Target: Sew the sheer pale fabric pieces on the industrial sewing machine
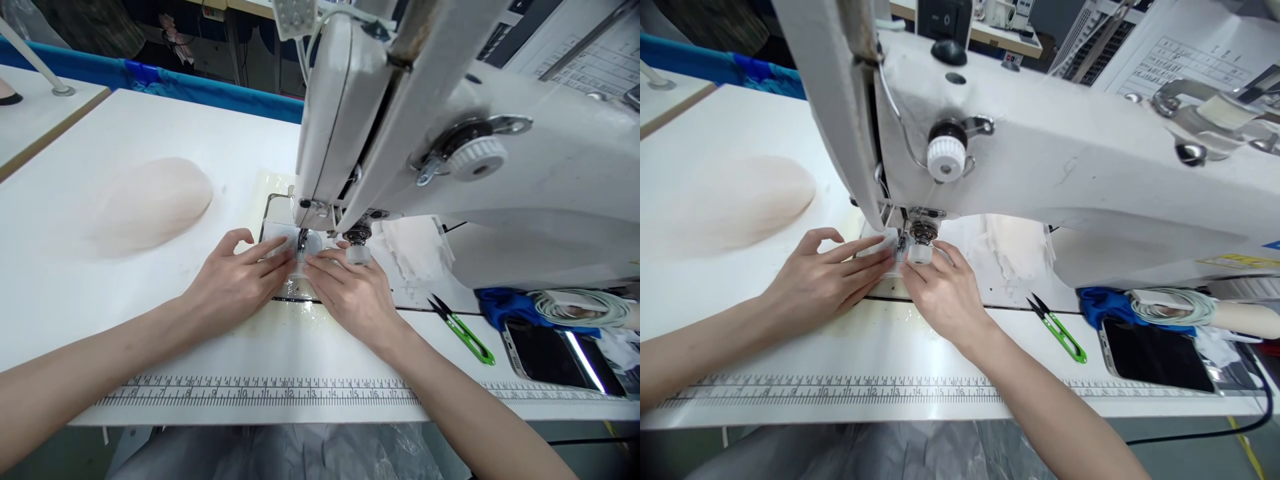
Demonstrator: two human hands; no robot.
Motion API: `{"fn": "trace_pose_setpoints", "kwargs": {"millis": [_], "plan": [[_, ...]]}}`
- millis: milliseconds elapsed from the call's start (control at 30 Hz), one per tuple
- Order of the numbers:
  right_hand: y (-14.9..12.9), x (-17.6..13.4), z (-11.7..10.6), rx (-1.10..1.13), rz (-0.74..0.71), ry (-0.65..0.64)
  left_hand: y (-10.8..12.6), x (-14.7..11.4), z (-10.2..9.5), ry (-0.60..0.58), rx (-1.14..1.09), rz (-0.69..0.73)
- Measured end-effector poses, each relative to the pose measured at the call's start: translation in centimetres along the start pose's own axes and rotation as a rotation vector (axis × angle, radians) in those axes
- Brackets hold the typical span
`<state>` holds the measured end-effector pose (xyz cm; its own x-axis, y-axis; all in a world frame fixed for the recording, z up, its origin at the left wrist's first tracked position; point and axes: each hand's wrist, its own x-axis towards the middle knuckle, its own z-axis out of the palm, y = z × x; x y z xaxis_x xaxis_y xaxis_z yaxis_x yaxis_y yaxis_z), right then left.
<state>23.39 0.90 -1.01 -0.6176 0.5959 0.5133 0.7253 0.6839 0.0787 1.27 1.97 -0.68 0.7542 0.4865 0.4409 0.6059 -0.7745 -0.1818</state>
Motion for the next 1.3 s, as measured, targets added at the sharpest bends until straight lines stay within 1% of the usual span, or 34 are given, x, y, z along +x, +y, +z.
{"fn": "trace_pose_setpoints", "kwargs": {"millis": [133, 433, 667, 833, 933, 1133, 1300], "plan": [[-0.1, 0.0, 0.1, -0.011, -0.004, -0.007, -0.1, 0.1, 0.0, 0.005, -0.026, -0.001], [0.1, 0.1, 0.5, -0.039, -0.01, -0.005, -0.6, 0.4, 0.3, 0.005, -0.009, 0.005], [0.3, 0.4, 0.6, -0.035, 0.012, -0.037, -0.9, 0.7, 0.6, -0.03, -0.116, -0.074], [0.5, 0.4, 0.9, -0.055, 0.012, -0.027, -1.3, 0.9, 0.9, -0.057, -0.144, -0.088], [0.5, 0.4, 1.1, -0.034, 0.038, -0.049, -1.4, 0.9, 1.1, -0.078, -0.146, -0.106], [0.6, 0.3, 1.2, -0.027, 0.031, -0.067, -1.5, 0.8, 1.3, -0.047, -0.135, -0.106], [0.7, 0.4, 1.2, -0.078, 0.012, -0.054, -1.4, 0.8, 1.5, -0.021, -0.128, -0.103]]}}
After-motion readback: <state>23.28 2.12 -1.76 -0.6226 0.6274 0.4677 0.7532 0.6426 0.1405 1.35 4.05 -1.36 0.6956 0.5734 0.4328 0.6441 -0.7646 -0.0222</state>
